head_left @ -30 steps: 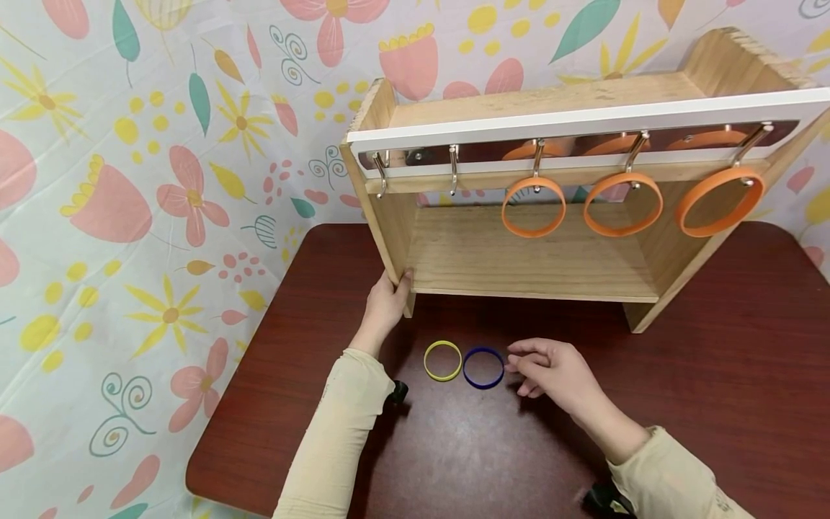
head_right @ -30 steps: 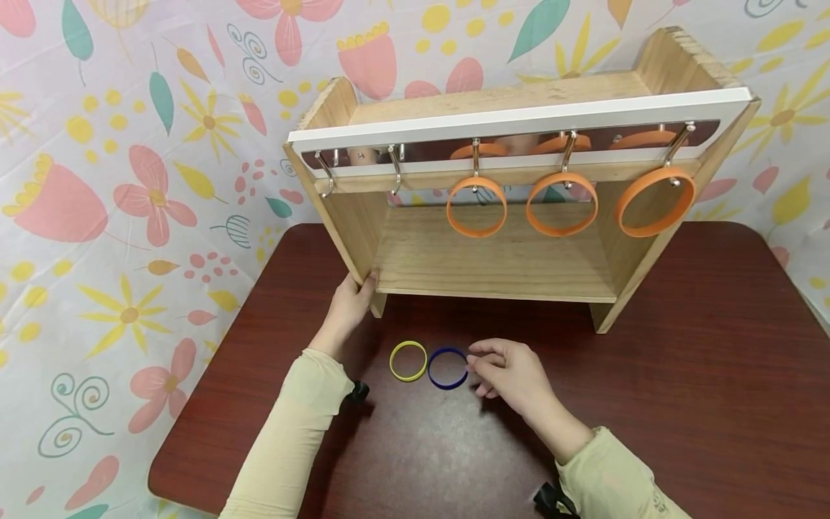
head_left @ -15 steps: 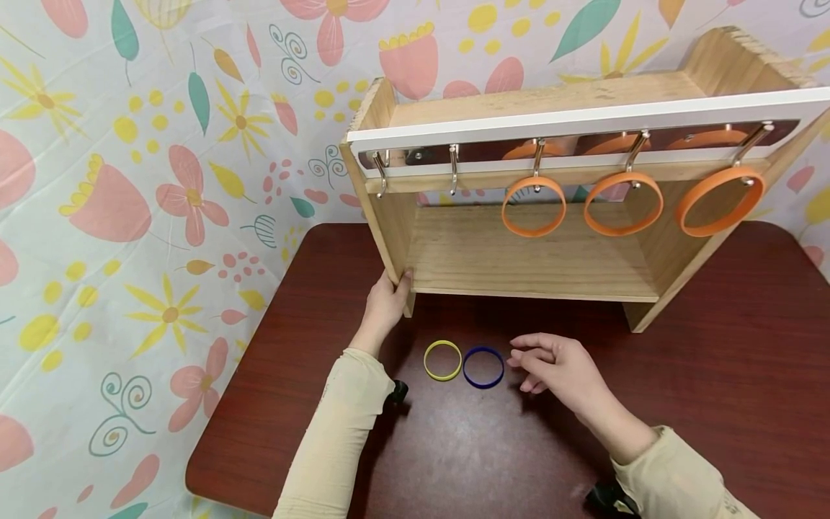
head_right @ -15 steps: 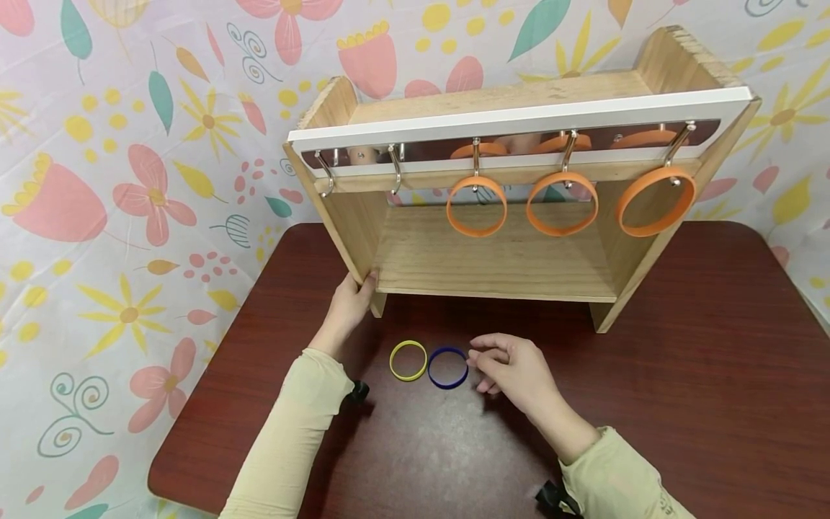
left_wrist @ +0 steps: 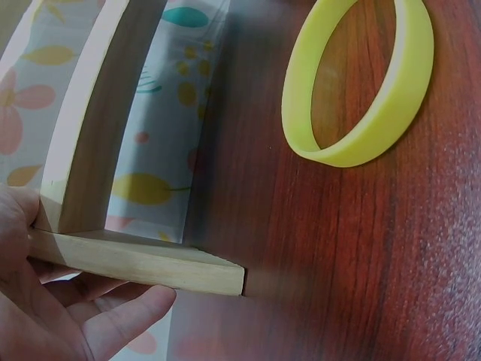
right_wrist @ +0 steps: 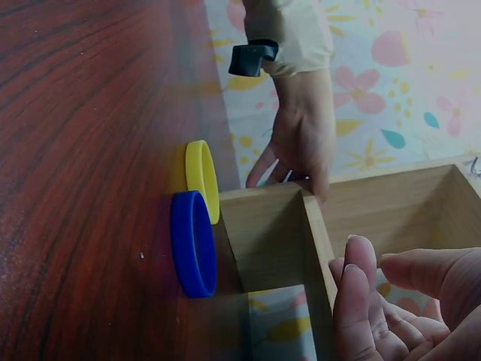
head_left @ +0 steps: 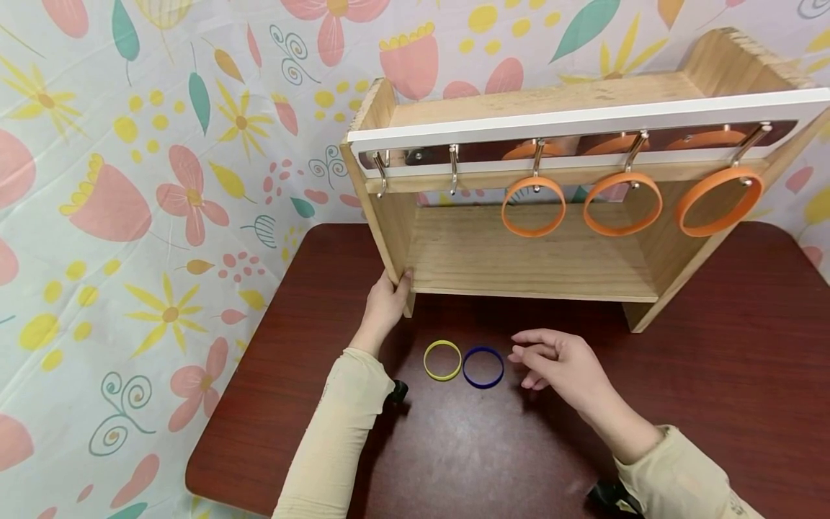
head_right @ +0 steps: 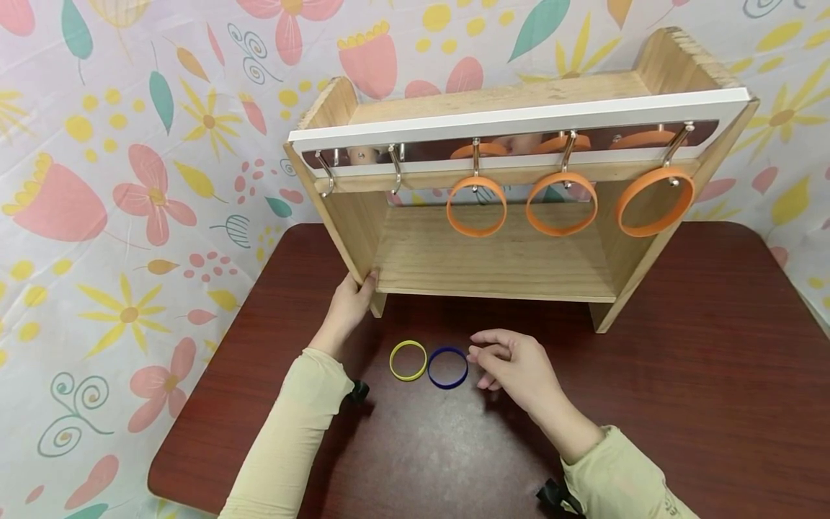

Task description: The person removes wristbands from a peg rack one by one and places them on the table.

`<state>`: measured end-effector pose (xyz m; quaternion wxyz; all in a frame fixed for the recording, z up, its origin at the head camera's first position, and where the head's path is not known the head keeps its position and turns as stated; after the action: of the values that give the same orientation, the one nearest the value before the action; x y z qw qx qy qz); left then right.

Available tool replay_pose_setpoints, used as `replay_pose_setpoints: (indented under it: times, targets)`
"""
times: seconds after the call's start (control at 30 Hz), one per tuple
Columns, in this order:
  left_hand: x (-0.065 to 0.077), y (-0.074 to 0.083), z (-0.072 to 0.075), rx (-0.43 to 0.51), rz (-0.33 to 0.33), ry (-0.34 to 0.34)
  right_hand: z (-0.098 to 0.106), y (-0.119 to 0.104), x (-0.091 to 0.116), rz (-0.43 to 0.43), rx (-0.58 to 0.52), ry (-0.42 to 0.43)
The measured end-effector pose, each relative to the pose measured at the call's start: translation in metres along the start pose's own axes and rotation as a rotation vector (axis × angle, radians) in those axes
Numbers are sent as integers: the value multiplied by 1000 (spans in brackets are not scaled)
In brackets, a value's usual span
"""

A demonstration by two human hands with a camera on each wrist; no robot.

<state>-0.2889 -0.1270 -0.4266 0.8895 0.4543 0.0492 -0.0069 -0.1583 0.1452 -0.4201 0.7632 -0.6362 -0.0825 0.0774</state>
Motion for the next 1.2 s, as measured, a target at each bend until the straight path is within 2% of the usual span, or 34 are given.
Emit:
replay_pose_setpoints:
  times: [0.97, 1.2]
  targets:
    - [2, 0, 1, -9, 1, 8, 15, -29, -1, 70, -5, 45]
    - [1, 0, 0, 3, 4, 4, 20, -36, -3, 110, 5, 55]
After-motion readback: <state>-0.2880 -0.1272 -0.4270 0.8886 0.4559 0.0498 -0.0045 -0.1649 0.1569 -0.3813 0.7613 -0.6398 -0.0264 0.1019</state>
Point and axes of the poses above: each hand's wrist, its own x-axis away from the middle knuckle, its own z-axis out of the back of the hand, y = z × x, the point moved 7 cm from there along -x, towards the middle knuckle, and after that the axes turned 1 degree about z, right-handed, at the moved point
